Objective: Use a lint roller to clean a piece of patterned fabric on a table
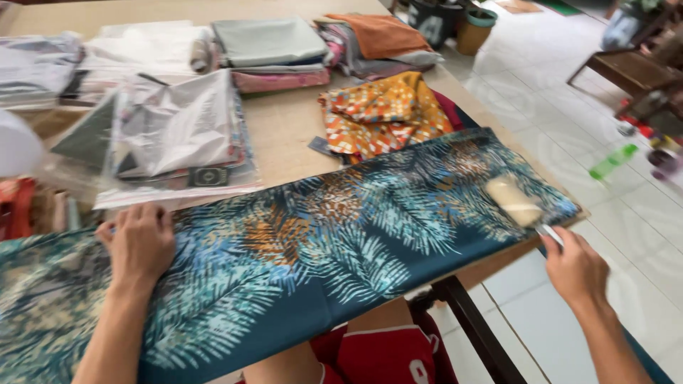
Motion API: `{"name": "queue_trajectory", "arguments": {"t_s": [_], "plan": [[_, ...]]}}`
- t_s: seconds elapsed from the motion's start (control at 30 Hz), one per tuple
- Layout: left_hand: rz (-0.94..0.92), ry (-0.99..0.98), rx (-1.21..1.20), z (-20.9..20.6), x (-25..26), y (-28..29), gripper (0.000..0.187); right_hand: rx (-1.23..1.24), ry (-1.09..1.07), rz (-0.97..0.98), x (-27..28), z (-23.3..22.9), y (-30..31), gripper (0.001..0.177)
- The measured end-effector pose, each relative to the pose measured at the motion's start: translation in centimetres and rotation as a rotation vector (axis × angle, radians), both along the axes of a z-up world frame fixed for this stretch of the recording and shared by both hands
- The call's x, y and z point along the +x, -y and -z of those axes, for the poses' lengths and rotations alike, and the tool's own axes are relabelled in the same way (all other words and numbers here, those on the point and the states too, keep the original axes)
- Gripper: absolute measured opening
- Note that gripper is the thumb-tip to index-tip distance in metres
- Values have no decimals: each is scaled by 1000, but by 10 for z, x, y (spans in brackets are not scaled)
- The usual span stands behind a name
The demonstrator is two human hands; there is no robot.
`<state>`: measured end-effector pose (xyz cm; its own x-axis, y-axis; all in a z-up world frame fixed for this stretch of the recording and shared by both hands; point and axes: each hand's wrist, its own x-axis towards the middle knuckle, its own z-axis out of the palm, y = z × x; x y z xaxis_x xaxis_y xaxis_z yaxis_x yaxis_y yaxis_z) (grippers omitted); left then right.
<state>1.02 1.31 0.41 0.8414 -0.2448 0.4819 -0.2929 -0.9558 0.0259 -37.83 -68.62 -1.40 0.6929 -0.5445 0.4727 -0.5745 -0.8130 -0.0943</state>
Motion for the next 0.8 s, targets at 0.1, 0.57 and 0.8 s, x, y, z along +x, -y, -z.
{"name": "queue_trajectory", "arguments": {"t_s": [0.1, 0.57, 0.8], "plan": [[3, 118, 75, 25, 12, -10, 17, 22, 8, 40, 3, 14, -8, 35], [111, 12, -67, 17, 10, -8, 17, -216, 44, -59, 7, 12, -8, 30], [5, -87, -6, 10, 1, 0, 24, -52, 40, -105, 85, -20, -23, 34]]}}
